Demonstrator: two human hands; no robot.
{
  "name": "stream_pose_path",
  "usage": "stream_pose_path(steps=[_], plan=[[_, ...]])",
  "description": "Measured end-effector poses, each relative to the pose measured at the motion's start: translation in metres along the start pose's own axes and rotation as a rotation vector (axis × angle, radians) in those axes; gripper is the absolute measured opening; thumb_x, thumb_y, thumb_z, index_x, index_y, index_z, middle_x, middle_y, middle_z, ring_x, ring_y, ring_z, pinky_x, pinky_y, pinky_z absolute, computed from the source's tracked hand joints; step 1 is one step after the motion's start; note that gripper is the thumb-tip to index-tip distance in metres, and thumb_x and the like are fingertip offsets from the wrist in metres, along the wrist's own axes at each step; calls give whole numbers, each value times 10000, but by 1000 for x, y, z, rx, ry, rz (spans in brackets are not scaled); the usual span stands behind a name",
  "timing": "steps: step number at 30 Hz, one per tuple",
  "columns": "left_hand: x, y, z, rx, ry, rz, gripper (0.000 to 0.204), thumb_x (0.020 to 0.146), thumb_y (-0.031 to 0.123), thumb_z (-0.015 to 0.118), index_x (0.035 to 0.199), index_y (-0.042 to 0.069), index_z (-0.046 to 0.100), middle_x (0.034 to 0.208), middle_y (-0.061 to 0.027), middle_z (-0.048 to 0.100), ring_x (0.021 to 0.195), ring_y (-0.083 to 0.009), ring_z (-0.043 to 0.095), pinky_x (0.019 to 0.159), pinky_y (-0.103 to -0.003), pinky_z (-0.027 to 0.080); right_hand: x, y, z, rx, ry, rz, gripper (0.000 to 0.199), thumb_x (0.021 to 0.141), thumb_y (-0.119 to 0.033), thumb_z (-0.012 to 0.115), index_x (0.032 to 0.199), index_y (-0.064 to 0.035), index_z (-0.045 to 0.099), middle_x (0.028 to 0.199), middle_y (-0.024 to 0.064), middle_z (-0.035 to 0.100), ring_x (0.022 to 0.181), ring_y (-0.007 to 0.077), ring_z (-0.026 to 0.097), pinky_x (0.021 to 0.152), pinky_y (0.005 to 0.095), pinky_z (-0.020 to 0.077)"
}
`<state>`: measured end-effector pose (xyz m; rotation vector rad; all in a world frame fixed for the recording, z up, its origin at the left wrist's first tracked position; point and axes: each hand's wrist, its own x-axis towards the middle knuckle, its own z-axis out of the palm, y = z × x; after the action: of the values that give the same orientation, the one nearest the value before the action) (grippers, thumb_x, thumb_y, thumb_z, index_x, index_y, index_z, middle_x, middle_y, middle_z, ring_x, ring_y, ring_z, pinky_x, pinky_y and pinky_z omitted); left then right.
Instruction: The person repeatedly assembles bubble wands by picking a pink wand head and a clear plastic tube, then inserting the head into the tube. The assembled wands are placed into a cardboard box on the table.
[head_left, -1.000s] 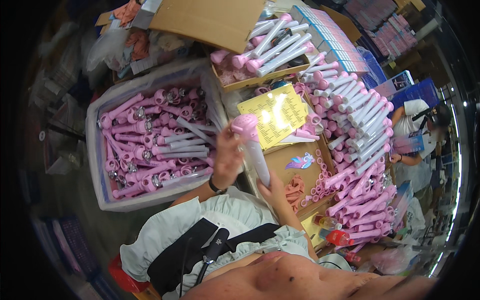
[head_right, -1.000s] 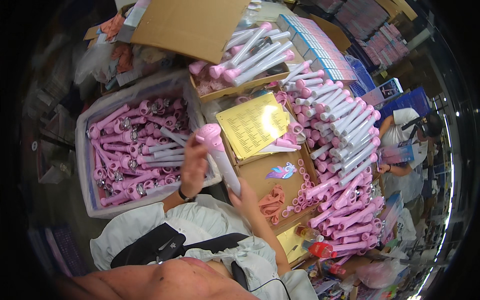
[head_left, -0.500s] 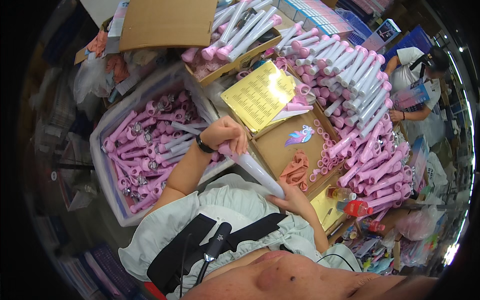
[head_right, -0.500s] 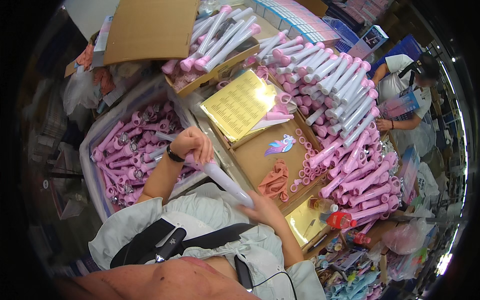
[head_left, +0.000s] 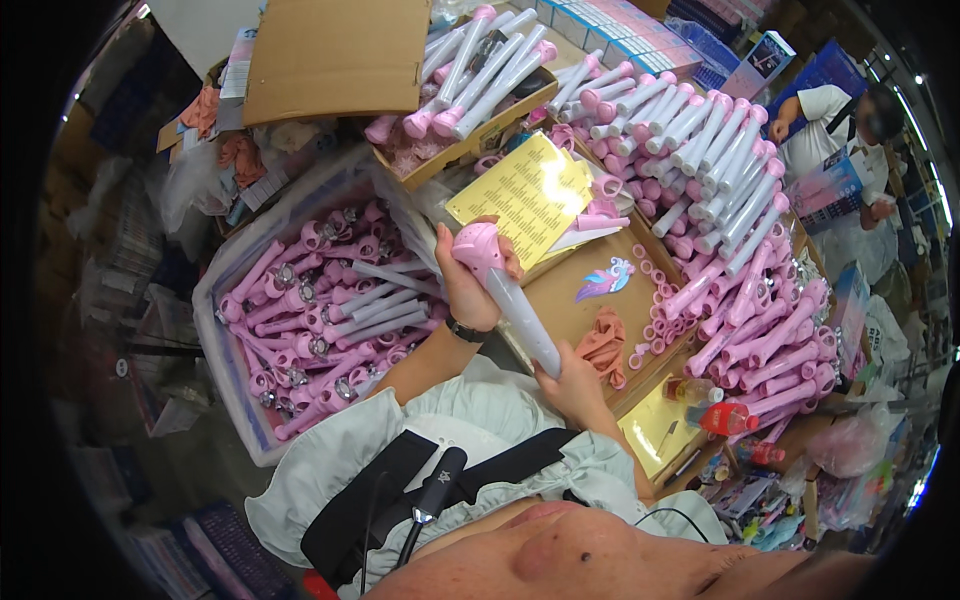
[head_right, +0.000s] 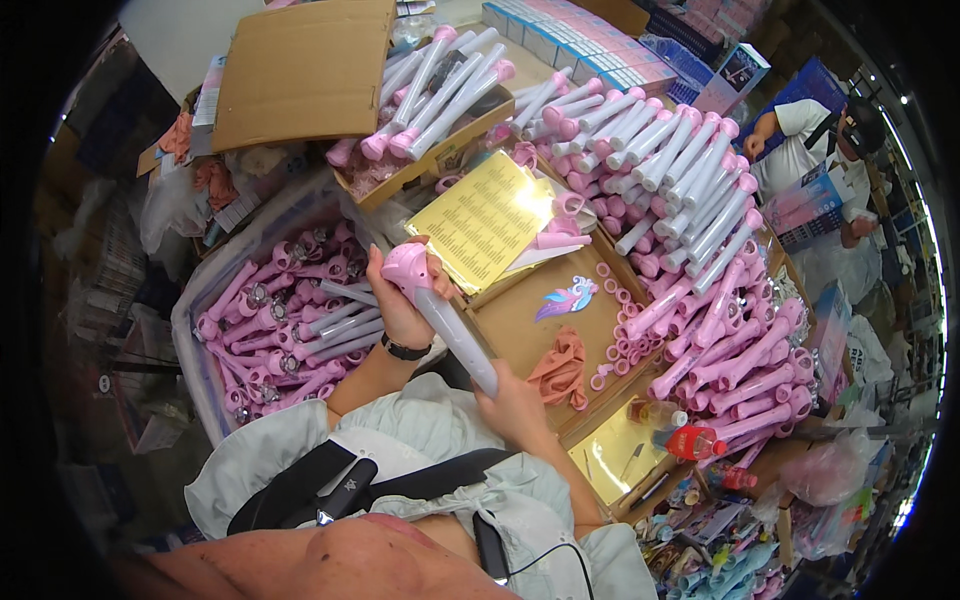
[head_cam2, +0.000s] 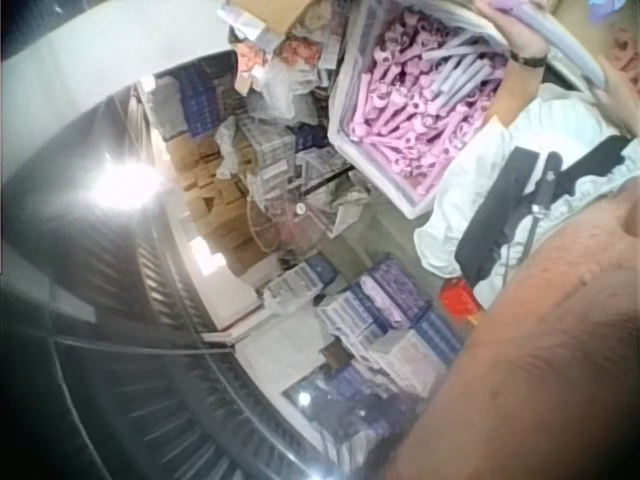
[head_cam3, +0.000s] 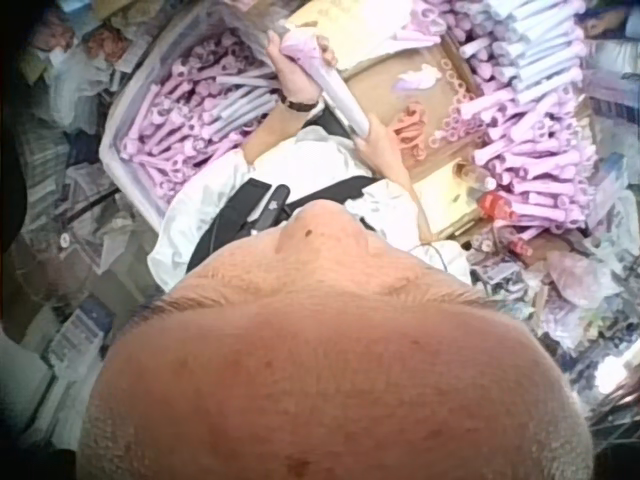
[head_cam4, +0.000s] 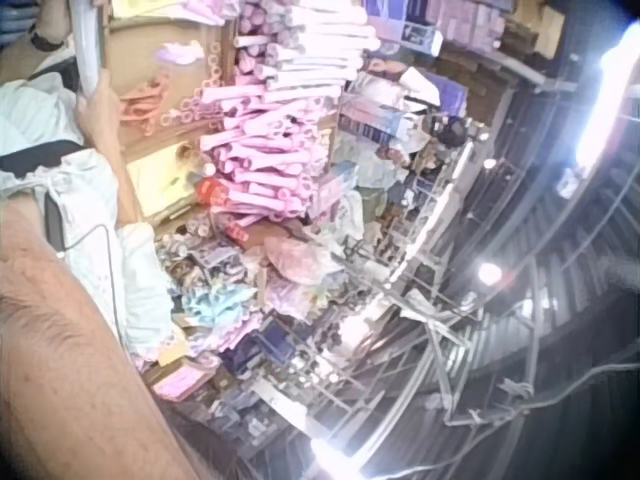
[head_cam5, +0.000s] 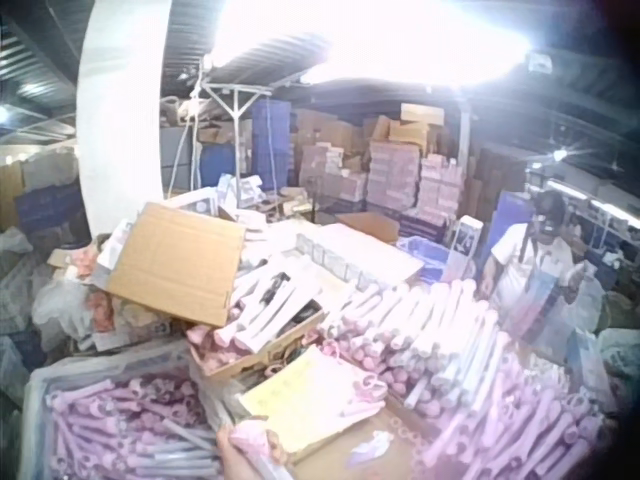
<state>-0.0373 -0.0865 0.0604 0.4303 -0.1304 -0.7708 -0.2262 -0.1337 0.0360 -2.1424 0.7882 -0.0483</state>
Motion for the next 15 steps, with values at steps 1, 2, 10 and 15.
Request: stream_pose_path(steps=[1, 2, 10, 15], plan=[[0, 0, 0, 24, 42, -9, 592, 875, 629, 313, 1062, 98, 497, 695, -69, 564, 565, -184, 541, 531, -305, 433, 0, 1, 0, -24, 2, -5, 306, 803, -271, 601, 1025, -70, 535, 822, 227, 621, 760, 416, 600, 661, 466, 475], [-2, -1, -1, 44, 74, -22, 588, 875, 623, 313, 1061, 96, 497, 687, -67, 560, 565, -184, 540, 535, -306, 434, 0, 1, 0, -35, 21, -8, 307, 802, -272, 602, 1024, -71, 535, 820, 225, 621, 754, 419, 599, 658, 469, 475], [7, 1, -8, 29, 75, -9, 630, 869, 649, 307, 1053, 78, 498, 716, -77, 564, 573, -200, 534, 548, -309, 429, 0, 5, -1, 12, 14, -75, 412, 777, -309, 649, 1079, -57, 525, 815, 215, 619, 762, 376, 619, 653, 426, 480], [29, 32, -27, -1, 151, 133, 757, 771, 773, 333, 944, 56, 501, 699, -67, 540, 586, -197, 513, 582, -304, 438, -7, 17, -20, 5, -15, -96, 446, 752, -299, 682, 1106, -66, 544, 889, 182, 637, 796, 345, 630, 679, 391, 499]])
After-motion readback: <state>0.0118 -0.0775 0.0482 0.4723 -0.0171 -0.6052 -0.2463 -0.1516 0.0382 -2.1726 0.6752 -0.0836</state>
